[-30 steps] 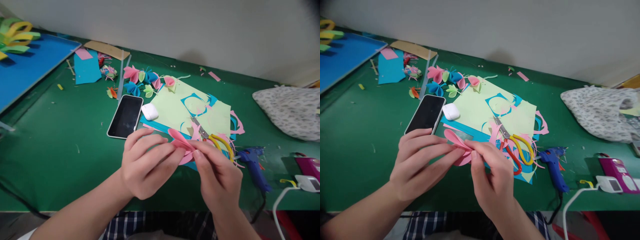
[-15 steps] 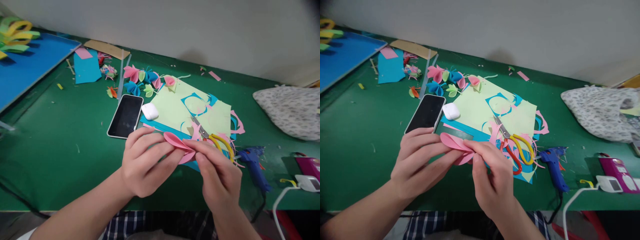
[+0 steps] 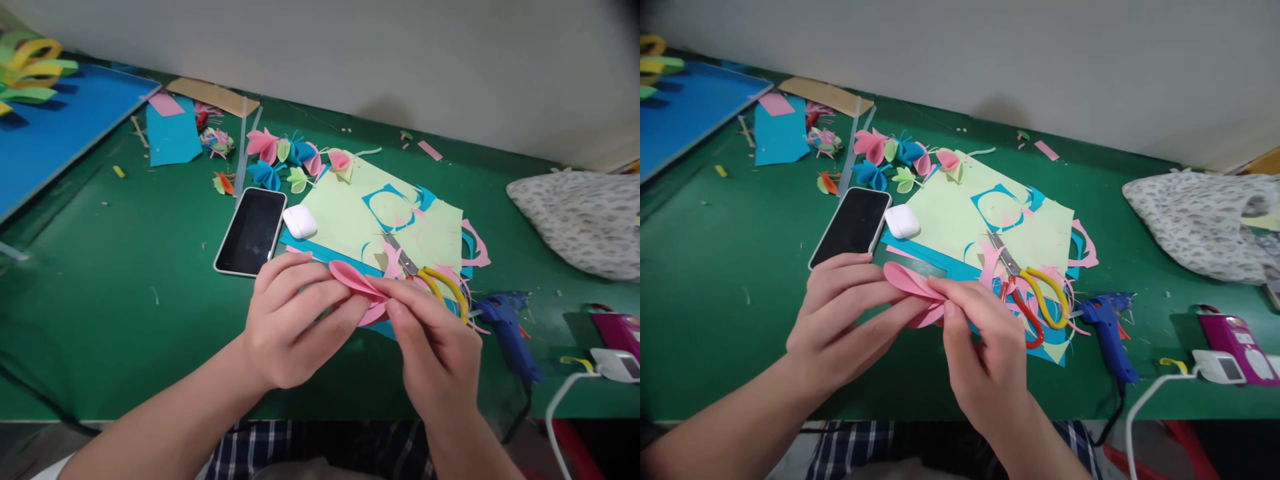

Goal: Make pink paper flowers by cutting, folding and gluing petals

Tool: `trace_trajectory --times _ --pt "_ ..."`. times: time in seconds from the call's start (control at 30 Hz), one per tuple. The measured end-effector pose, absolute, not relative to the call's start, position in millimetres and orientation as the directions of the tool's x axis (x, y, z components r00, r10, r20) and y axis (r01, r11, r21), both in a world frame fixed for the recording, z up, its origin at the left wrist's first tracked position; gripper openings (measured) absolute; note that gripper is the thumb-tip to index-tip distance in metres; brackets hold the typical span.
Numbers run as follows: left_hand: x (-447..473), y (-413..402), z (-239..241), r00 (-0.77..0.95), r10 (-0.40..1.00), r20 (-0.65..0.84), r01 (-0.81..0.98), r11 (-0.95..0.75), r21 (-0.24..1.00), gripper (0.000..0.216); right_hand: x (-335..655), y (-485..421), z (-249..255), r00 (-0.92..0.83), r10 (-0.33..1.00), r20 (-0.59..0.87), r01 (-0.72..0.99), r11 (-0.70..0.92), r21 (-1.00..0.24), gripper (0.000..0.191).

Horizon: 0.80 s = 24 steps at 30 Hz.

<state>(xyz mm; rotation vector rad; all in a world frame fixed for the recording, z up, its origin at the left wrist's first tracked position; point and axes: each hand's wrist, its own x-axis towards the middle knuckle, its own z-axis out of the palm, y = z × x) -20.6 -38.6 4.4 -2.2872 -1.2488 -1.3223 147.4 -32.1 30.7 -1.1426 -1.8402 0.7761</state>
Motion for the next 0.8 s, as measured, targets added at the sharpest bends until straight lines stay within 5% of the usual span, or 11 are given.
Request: trace_trajectory --times 0.4,0.8 --pt "-19.2 -35.6 5.2 0.208 0.573 0.793 0.753 -0.611 0.244 0.019 147.7 -31.2 30.3 -0.267 0.929 0.258 0.328 0.339 -0.882 0.036" --pt "-14.1 -30.9 3.9 0.025 0.723 0.690 0.633 -0.546 0.549 0.010 143.9 -28.1 19.8 -0.287 0.914 0.285 0.354 0.378 -0.855 0.033"
